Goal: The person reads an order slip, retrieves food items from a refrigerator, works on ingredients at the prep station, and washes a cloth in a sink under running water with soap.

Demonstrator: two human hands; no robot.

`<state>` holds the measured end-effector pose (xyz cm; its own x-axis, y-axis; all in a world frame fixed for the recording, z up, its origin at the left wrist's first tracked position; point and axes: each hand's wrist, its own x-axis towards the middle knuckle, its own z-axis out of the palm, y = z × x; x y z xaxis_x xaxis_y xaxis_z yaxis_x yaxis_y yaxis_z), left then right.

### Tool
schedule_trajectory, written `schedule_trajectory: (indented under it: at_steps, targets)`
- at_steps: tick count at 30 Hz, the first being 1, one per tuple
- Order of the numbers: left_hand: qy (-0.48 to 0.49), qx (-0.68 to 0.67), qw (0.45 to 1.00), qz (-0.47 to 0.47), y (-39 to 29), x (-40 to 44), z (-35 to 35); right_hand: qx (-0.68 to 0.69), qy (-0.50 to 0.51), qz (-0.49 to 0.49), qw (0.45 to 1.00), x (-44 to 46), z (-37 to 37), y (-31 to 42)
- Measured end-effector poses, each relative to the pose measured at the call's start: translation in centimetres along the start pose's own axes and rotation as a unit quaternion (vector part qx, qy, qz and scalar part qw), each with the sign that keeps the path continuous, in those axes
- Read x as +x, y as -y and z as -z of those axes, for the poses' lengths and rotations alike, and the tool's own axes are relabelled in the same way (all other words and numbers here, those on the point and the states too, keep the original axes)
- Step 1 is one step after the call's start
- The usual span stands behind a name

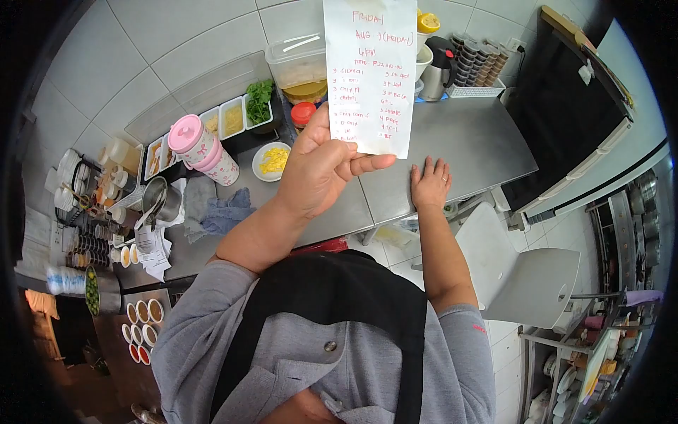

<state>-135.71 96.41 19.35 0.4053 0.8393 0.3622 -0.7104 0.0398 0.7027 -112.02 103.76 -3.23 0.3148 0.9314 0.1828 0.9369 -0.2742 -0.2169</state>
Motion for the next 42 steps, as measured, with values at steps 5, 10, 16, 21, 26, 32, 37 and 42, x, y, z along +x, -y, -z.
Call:
schedule_trajectory:
  at_steps: [5, 10, 16, 21, 26, 32, 37, 42]
  targets:
    - [-0.003, -0.004, 1.000, -0.002, 0.01, 0.00, -0.05, 0.004, 0.001, -0.002, 1.000, -0.03, 0.20, 0.12]
    - [-0.005, 0.009, 1.000, -0.006, -0.07, -0.06, -0.29, 0.011, -0.005, 0.000, 1.000, 0.00, 0.00, -0.01]
    - [-0.014, 0.018, 1.000, -0.013, 0.02, -0.08, -0.53, 0.005, 0.004, -0.005, 1.000, -0.04, 0.27, 0.14]
    - [-0.015, 0.021, 1.000, -0.013, 0.10, -0.03, -0.55, 0.000, -0.002, -0.002, 1.000, 0.10, -0.11, -0.13]
    - [0.004, -0.001, 1.000, -0.001, 0.18, -0.04, -0.24, 0.002, -0.004, -0.003, 1.000, 0.09, -0.16, -0.07]
    - [0.002, -0.001, 1.000, 0.000, 0.15, -0.06, -0.27, 0.013, -0.025, 0.003, 1.000, 0.09, -0.33, -0.13]
    - [0.002, -0.001, 1.000, 0.001, 0.24, 0.01, -0.19, -0.010, -0.004, 0.006, 1.000, -0.04, 0.11, 0.04]
    - [0.000, -0.005, 1.000, 0.000, 0.29, 0.06, -0.18, -0.007, -0.004, 0.005, 1.000, 0.00, -0.06, 0.01]
